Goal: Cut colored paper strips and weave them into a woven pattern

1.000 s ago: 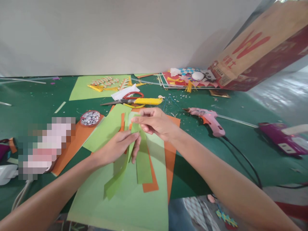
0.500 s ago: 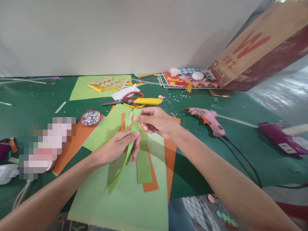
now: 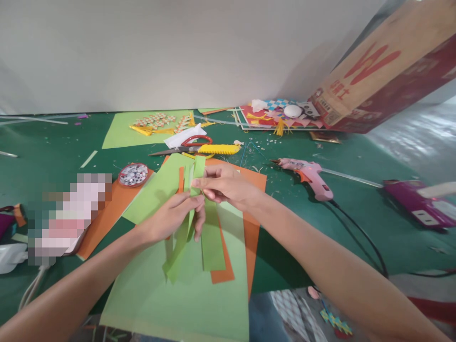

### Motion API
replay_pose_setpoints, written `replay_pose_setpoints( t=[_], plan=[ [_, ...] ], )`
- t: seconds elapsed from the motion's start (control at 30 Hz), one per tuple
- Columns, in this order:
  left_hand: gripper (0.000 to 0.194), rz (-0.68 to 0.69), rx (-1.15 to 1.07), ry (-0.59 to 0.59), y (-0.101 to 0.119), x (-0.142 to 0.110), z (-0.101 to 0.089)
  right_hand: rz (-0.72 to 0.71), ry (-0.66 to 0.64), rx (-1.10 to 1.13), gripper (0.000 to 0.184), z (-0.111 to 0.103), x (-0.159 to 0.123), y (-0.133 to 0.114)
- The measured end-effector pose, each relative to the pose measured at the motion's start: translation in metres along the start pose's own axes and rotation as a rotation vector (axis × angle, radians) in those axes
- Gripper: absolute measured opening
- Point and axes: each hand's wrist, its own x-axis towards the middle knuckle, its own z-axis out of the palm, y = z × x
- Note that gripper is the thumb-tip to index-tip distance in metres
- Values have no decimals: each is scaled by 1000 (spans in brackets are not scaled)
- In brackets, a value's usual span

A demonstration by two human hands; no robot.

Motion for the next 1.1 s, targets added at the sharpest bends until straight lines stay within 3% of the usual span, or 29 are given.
replay_pose_setpoints(
  t=[0.7, 1.1],
  plan=[
    [43, 32, -23, 13, 2, 2, 2, 17, 50, 61, 46, 6, 1, 1],
    [38, 22, -173, -53, 1, 2, 2, -2, 30, 39, 49, -8, 0, -8]
  ],
)
